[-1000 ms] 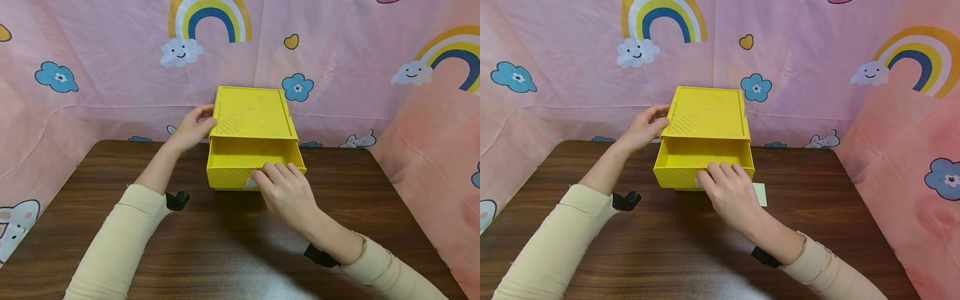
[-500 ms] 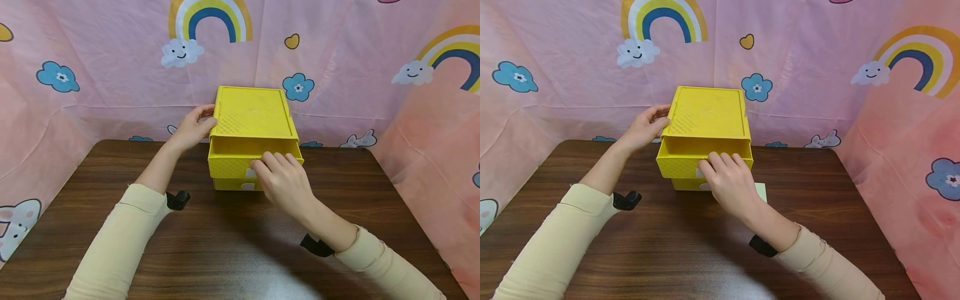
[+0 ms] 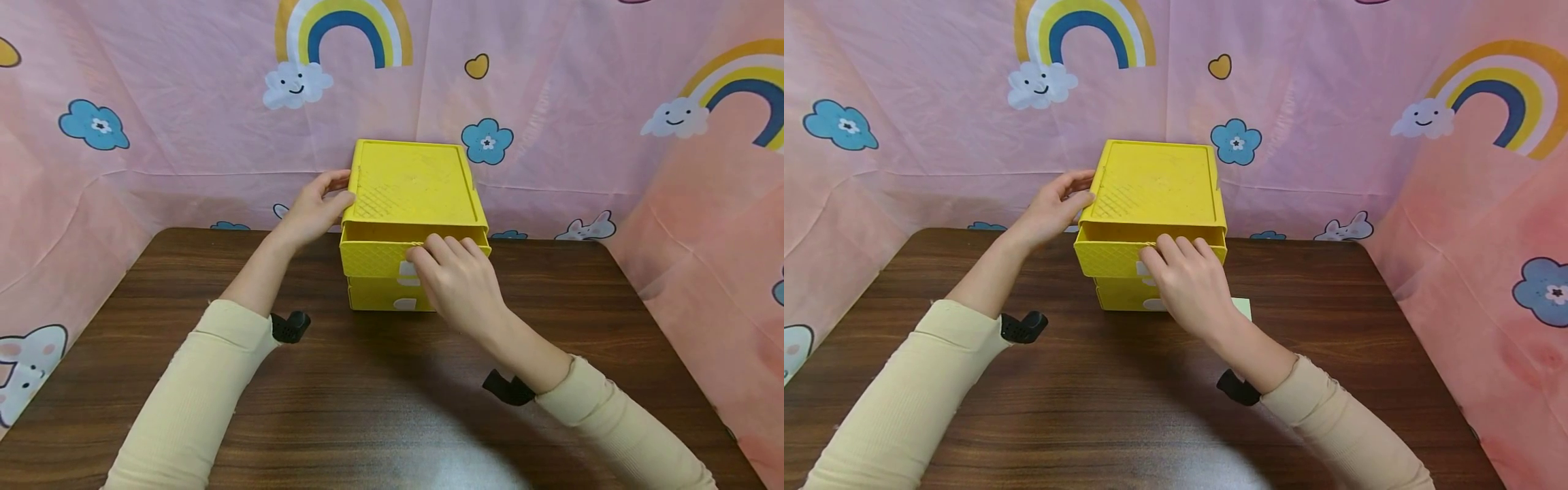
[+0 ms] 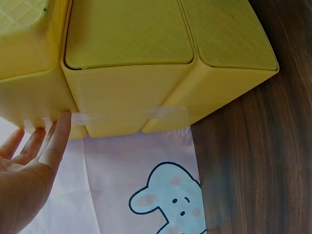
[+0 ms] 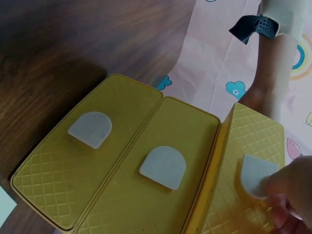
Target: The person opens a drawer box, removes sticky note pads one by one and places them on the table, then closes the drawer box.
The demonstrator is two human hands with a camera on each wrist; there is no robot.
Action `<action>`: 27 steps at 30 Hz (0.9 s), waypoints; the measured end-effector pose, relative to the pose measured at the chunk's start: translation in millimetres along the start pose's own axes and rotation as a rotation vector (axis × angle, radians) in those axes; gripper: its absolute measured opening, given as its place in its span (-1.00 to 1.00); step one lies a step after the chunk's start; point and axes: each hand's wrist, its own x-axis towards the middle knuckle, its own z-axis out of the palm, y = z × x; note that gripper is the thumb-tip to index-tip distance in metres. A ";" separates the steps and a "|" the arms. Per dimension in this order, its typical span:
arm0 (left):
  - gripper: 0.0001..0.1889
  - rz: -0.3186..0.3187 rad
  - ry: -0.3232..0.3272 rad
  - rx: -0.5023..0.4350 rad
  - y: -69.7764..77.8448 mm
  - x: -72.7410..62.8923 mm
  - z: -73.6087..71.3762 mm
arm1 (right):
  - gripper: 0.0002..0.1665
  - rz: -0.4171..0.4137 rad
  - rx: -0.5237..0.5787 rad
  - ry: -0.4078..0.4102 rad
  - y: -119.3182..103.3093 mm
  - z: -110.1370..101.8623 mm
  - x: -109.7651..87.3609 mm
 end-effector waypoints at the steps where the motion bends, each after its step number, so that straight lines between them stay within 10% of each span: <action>1: -0.42 0.000 0.001 -0.001 0.0 -0.1 0.1 | -0.88 0.002 -0.004 -0.007 0.8 0.5 0.6; 27: -0.43 -0.010 0.005 -0.017 -1.0 0.2 0.7 | -0.88 0.037 -0.026 -0.043 15.8 16.6 9.3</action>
